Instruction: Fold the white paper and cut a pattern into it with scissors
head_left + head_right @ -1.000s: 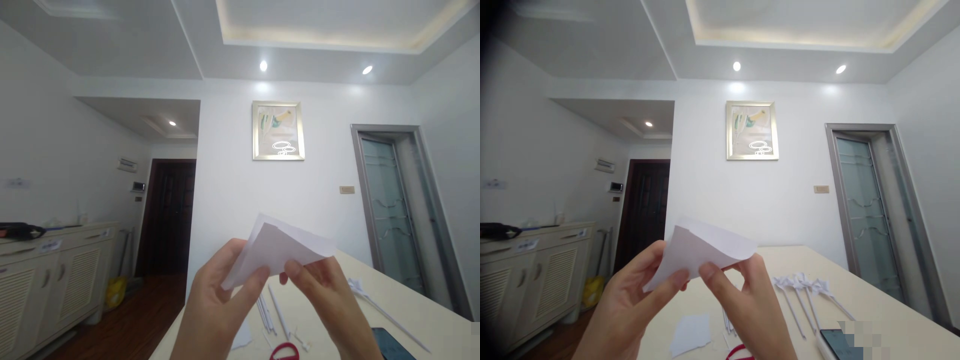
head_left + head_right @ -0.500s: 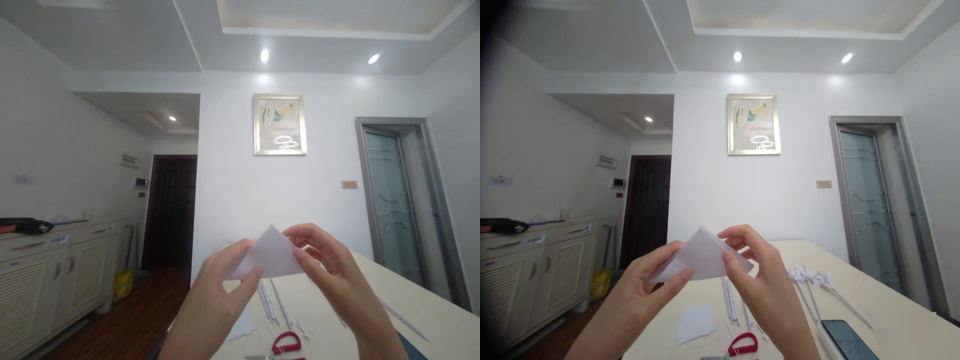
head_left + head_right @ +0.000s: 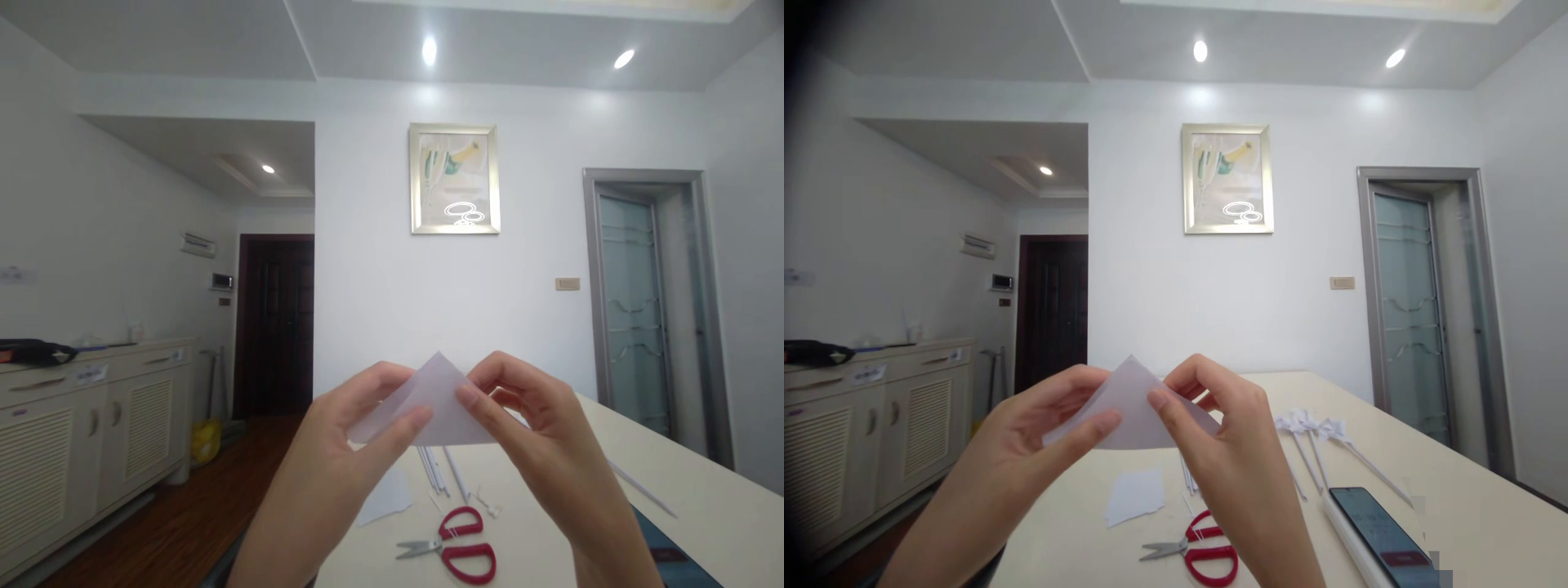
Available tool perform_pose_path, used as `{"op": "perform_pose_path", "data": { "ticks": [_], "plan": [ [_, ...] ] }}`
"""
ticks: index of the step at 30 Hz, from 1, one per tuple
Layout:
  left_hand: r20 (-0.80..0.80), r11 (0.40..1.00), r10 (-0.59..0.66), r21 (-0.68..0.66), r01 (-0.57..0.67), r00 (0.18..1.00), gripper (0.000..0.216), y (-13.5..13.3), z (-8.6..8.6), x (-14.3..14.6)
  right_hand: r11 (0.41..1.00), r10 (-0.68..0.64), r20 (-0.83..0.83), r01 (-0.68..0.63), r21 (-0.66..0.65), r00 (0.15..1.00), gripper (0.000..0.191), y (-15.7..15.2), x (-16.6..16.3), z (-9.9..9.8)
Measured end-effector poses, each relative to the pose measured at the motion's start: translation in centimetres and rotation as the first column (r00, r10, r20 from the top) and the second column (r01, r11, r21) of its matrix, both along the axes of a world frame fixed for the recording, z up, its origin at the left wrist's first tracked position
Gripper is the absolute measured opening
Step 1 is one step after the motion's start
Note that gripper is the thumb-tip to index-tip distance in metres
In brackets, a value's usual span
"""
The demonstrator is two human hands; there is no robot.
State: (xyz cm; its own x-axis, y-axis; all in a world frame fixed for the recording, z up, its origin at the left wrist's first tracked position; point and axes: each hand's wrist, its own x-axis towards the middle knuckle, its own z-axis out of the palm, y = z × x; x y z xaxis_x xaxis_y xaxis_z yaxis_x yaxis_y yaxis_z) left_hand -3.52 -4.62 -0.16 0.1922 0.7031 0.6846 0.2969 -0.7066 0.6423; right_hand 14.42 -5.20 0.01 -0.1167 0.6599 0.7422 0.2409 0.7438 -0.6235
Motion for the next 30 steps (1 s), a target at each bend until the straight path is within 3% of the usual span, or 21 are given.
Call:
{"op": "perform_pose_path", "data": {
  "ticks": [4,10,14,25,28,30],
  "plan": [
    [0.035,1.000,0.018,0.011,-0.018,0.999,0.016,0.0,-0.2,0.3,1.000,0.012,0.031,-0.012,0.018,0.999,0.018,-0.2,0.2,-0.1],
    [-0.062,0.997,0.058,0.057,-0.054,0.996,0.017,-0.6,-0.3,1.3,0.998,0.050,-0.015,-0.050,-0.038,0.999,0.015,-0.1,0.1,-0.2],
    [-0.075,0.989,0.128,0.086,-0.122,0.989,0.016,-0.7,-0.3,1.6,0.997,0.071,-0.057,-0.072,-0.007,0.996,0.018,0.0,-0.1,0.0],
    [-0.066,0.993,0.080,0.089,-0.074,0.995,0.017,-0.6,-0.1,1.3,0.997,0.062,-0.089,-0.058,0.051,0.994,0.022,0.2,-0.5,-0.2],
    [-0.055,0.991,0.094,0.105,-0.088,0.994,0.018,-0.6,-0.2,1.3,0.987,-0.024,-0.071,0.035,0.157,0.997,0.016,-0.2,-0.5,0.3],
    [-0.036,0.989,0.108,0.105,-0.103,0.994,0.017,-0.5,-0.3,1.1,0.939,-0.150,-0.105,0.174,0.295,0.983,0.006,-0.6,0.1,-1.0]
  ]
}}
